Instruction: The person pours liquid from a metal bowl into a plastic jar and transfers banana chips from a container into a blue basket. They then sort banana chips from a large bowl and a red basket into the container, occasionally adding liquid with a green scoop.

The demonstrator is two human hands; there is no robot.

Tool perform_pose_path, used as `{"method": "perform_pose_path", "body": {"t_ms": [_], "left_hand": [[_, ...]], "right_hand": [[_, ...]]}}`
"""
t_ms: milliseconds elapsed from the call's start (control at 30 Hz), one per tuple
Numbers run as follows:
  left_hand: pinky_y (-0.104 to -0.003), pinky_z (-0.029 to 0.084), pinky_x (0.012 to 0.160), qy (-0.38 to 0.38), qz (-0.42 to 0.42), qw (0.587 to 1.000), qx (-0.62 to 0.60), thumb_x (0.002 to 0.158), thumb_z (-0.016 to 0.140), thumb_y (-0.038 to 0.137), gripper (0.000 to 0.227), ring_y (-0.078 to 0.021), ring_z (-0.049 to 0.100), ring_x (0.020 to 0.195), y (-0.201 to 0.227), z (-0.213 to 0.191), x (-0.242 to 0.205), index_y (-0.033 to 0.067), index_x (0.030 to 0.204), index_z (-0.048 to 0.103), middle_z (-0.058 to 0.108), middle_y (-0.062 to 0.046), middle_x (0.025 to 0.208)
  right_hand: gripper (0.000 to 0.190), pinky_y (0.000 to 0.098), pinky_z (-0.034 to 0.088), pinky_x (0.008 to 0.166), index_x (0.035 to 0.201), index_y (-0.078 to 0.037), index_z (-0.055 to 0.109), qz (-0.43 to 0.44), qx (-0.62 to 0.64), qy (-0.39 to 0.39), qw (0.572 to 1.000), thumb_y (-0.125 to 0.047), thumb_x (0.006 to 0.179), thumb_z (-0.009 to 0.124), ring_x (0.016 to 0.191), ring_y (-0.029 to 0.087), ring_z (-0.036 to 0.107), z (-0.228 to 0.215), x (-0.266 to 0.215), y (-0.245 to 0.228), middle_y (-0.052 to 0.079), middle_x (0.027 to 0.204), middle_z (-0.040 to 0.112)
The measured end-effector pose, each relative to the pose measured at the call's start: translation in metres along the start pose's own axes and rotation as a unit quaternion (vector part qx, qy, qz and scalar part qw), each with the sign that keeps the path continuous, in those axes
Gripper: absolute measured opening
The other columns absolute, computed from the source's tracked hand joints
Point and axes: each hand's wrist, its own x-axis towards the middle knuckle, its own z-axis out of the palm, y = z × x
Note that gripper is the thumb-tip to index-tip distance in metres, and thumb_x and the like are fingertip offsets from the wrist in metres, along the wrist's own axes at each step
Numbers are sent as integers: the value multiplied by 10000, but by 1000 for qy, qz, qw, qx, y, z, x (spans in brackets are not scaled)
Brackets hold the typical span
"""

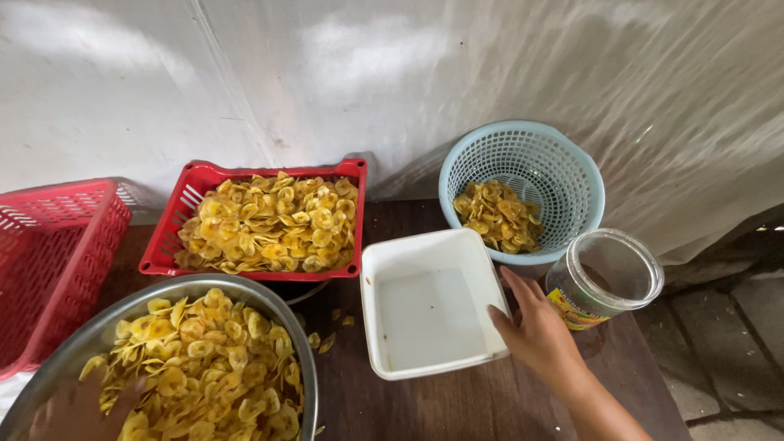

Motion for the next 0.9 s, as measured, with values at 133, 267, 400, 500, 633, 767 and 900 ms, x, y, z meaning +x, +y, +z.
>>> {"method": "perform_pose_path", "body": {"t_ms": [133, 267, 400, 500, 633, 767, 900], "left_hand": [[-486, 455, 1167, 127, 15, 992, 5, 734, 634, 710, 885, -369, 604, 1304, -9, 20, -16, 129, 1400, 614, 636, -223, 1336], [-514, 423, 1213, 180, 31, 983, 24, 675, 622, 716, 900, -401, 560, 1371, 11, -2, -38, 89, 1320, 582, 604, -249, 1371], [-592, 351, 1136, -11, -37, 995, 92, 736, 662, 772, 922, -375, 479, 1383, 38, -35, -41, 142, 1403, 568, 544, -208, 1435], [-478, 388, 1140, 29, 108, 976, -186, 845, 686, 492, 758, -404, 462, 1384, 78, -57, 3, 58, 1440, 510, 517, -223, 1470], [-454, 428, 1058, 12, 214, 942, -257, 838, 713, 213, 620, -370, 497, 1294, 114, -74, 42, 89, 1416, 526, 550, -173, 1405], [-448, 485, 983, 8, 211, 962, -172, 831, 688, 145, 438, -302, 562, 1200, 128, -83, 53, 159, 1263, 613, 597, -68, 1223], [-439, 526, 922, 0, 220, 962, -160, 905, 664, 205, 152, -268, 604, 1135, 125, -84, 60, 152, 1047, 655, 608, -37, 1123]], "right_hand": [[725, 443, 534, 859, 1418, -47, 524, -96, -259, 75, 958, -436, 837, 713, 1072, 356, 656, -6, -15, -45, 162, 1341, 593], [755, 414, 527, 902, 1458, -113, 524, -137, -166, -111, 970, -518, 836, 663, 1167, 350, 633, 16, -43, -89, 117, 1436, 567], [733, 525, 415, 1050, 1479, 65, 491, -423, -71, -299, 853, -502, 1035, 625, 1249, 451, 571, 73, -55, -125, 288, 1383, 549], [690, 512, 455, 1006, 1434, 67, 521, -435, -54, -321, 839, -423, 965, 648, 1148, 430, 603, 126, -56, -150, 258, 1233, 592], [494, 491, 474, 939, 1298, 42, 593, -420, -84, -365, 827, -260, 911, 654, 1064, 379, 634, 175, -52, -161, 203, 1126, 617], [349, 474, 484, 924, 1192, 2, 650, -401, -139, -385, 820, -182, 897, 655, 1028, 366, 642, 208, -52, -159, 180, 1132, 617], [418, 496, 466, 899, 1253, -15, 626, -386, -95, -394, 828, -209, 886, 678, 991, 398, 625, 216, -54, -159, 213, 1095, 599]]}}
